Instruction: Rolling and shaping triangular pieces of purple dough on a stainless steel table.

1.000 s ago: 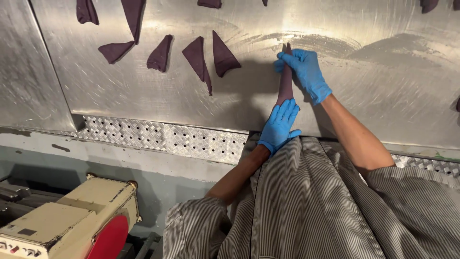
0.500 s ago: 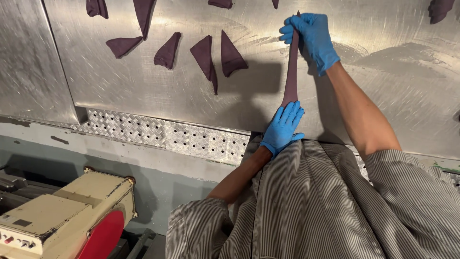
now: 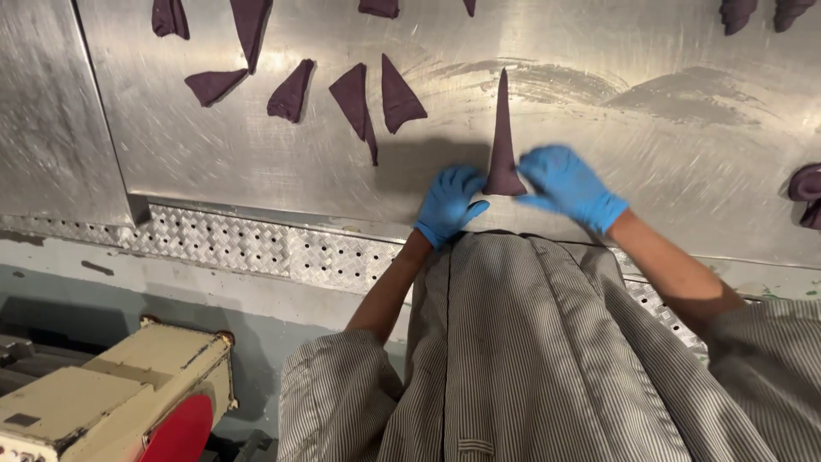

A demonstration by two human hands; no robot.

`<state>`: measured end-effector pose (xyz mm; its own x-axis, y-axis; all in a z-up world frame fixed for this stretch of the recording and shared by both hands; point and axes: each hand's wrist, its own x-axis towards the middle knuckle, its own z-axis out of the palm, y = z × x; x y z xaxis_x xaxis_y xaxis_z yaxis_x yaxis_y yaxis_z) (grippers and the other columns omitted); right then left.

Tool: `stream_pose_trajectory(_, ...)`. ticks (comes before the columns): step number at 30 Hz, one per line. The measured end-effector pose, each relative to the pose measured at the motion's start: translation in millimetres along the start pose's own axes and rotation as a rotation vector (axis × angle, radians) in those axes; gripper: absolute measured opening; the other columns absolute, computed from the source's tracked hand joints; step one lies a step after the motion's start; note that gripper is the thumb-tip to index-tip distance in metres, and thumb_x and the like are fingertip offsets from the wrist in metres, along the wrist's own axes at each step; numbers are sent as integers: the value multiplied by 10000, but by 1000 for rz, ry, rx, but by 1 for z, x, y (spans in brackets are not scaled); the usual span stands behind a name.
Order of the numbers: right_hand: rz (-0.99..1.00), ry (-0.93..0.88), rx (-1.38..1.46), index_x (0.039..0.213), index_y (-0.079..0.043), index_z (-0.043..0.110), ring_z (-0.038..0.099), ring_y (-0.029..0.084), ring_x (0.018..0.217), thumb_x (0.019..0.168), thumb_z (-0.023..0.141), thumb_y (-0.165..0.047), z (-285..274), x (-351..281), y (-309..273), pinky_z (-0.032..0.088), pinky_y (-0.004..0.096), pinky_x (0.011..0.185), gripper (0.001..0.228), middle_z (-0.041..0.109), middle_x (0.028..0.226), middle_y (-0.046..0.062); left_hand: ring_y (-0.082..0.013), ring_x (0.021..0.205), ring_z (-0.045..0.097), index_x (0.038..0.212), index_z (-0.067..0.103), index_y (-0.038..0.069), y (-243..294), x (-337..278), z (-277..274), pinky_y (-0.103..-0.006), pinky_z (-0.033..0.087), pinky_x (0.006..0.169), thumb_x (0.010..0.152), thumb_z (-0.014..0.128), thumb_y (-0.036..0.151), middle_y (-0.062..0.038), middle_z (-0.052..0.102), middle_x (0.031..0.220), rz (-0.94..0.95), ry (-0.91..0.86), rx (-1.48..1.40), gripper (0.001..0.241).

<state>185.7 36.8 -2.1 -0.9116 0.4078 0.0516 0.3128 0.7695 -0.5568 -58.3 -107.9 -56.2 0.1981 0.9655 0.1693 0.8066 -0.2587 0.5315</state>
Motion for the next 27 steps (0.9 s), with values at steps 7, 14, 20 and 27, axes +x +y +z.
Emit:
stream_pose_trajectory(7, -62, 8, -291, 1042, -140, 642, 606, 263, 1041, 907, 707, -322, 17, -18, 2, 495, 416, 1031, 235, 614, 1060, 48, -271, 1183, 564, 1165, 661, 140, -22, 17, 2, -435, 459, 1063, 1007, 627, 230, -57, 589, 1188, 277, -300, 202, 185)
stream_pose_trajectory(14, -198, 49, -313, 1053, -114, 667, 611, 245, 1026, 902, 702, -210, 13, -17, 7, 502, 379, 979, 183, 600, 1002, 49, -248, 1107, 580, 1260, 656, 135, -32, 14, 5, -404, 482, 1002, 950, 581, 170, -65, 601, 1236, 373, -201, 241, 321)
stream_pose_trajectory(20, -162, 58, -256, 1005, -126, 667, 607, 242, 1059, 893, 696, -219, 22, -14, 7, 479, 382, 995, 149, 611, 1002, 44, -266, 1087, 575, 1152, 655, 128, -22, 29, -2, -398, 482, 954, 936, 586, 175, -74, 597, 1185, 355, -282, 217, 231)
stream_pose_trajectory(27, -51, 11, -233, 1006, -161, 675, 578, 240, 1074, 922, 684, -262, 30, -8, 9, 447, 402, 1021, 132, 623, 1072, 25, -275, 1088, 563, 1030, 631, 114, -15, 46, 5, -397, 483, 955, 913, 654, 218, -80, 591, 1149, 216, -229, 125, 158)
